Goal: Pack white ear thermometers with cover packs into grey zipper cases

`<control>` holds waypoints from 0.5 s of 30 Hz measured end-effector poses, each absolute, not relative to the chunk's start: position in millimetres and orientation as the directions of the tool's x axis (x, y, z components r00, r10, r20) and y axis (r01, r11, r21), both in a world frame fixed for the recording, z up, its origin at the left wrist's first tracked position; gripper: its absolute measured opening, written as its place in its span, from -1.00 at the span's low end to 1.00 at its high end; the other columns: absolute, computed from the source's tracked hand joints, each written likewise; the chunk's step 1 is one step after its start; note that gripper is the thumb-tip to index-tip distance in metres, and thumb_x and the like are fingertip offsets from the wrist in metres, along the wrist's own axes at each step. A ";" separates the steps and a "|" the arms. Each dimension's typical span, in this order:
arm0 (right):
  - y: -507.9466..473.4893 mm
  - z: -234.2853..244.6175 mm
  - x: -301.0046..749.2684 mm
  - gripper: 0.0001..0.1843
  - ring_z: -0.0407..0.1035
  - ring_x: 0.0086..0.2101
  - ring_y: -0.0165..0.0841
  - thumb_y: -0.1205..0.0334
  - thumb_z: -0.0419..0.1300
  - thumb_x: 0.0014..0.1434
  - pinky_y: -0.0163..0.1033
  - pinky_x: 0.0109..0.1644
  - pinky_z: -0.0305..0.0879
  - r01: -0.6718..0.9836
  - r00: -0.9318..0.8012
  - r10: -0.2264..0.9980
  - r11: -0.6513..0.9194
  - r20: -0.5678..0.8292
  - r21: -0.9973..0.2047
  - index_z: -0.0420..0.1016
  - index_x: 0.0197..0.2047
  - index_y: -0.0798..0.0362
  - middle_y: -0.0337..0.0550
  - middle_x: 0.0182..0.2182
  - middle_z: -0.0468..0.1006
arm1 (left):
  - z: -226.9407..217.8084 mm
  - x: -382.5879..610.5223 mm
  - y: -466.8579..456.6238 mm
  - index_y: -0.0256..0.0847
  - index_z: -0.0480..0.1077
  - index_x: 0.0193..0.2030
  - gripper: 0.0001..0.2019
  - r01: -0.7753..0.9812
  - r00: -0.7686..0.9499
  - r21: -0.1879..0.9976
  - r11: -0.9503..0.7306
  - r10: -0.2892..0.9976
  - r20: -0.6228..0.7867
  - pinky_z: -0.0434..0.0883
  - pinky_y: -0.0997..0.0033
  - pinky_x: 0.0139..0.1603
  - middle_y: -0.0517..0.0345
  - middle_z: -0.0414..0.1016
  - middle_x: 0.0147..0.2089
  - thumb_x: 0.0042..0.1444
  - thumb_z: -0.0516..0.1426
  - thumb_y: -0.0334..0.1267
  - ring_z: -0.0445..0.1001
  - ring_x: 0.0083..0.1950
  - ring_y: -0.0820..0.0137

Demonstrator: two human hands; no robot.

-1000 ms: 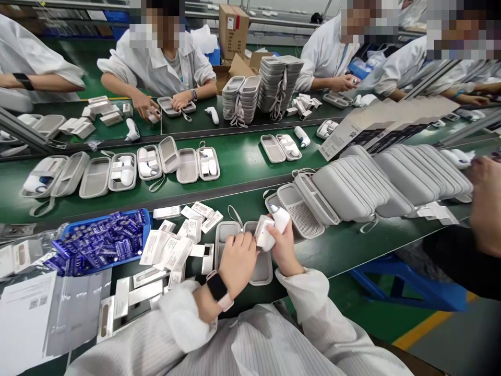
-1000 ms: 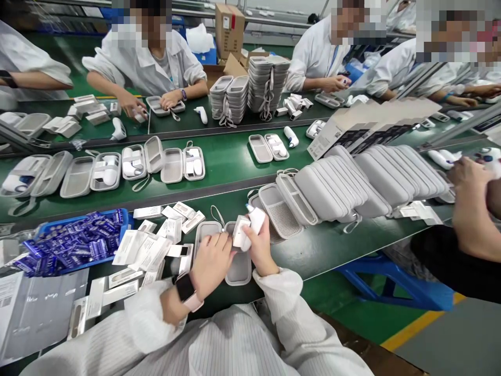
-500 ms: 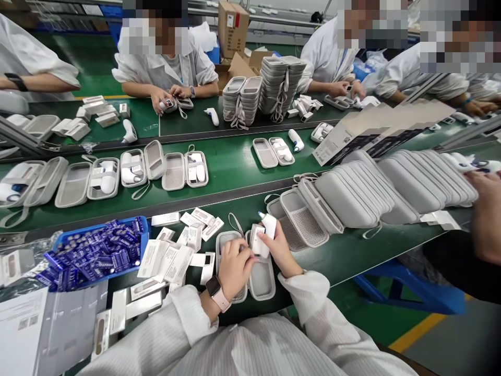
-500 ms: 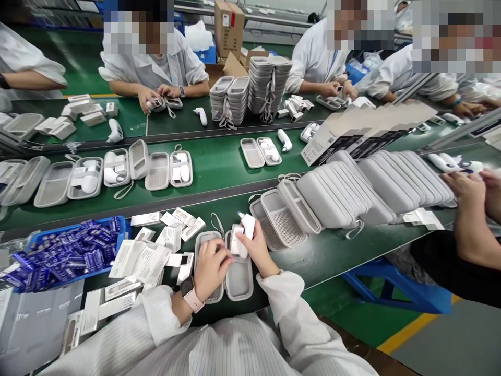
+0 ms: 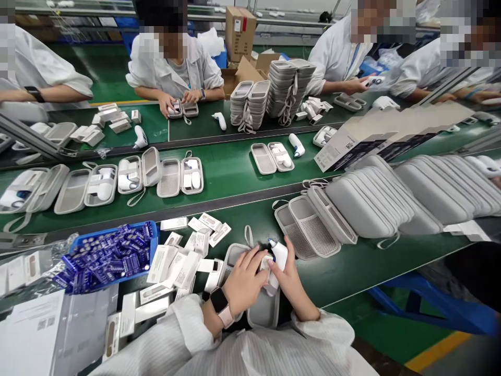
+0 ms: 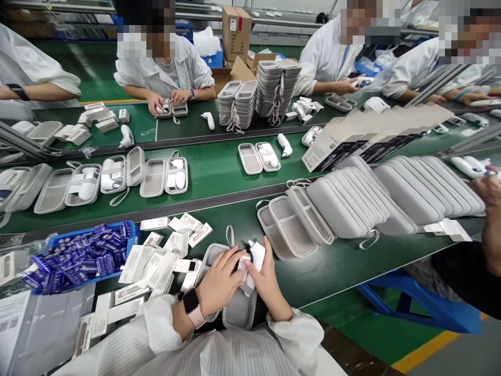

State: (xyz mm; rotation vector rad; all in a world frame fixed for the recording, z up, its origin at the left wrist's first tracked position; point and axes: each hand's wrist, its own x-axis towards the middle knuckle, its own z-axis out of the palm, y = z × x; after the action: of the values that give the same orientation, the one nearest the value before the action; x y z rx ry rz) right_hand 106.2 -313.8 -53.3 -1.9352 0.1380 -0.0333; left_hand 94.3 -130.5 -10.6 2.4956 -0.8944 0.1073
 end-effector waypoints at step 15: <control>-326.4 -31.1 44.7 -0.33 0.35 0.15 -0.05 -0.07 0.03 0.34 0.09 0.17 0.32 -0.016 0.992 0.081 -0.669 -0.095 -0.743 0.10 0.42 0.02 0.11 0.24 0.37 | 24.3 63.1 -104.1 -0.22 0.40 -0.01 -0.82 -0.532 0.844 0.436 -0.726 -0.408 0.349 0.38 0.07 0.10 -0.02 0.54 0.05 0.33 0.02 -0.36 0.48 0.09 0.16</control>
State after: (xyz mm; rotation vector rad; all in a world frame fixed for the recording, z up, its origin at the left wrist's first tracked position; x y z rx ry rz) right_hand 44.7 -326.4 -31.1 -2.2991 -0.0448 0.1510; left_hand 63.1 -104.1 24.3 2.4864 -0.6877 0.3097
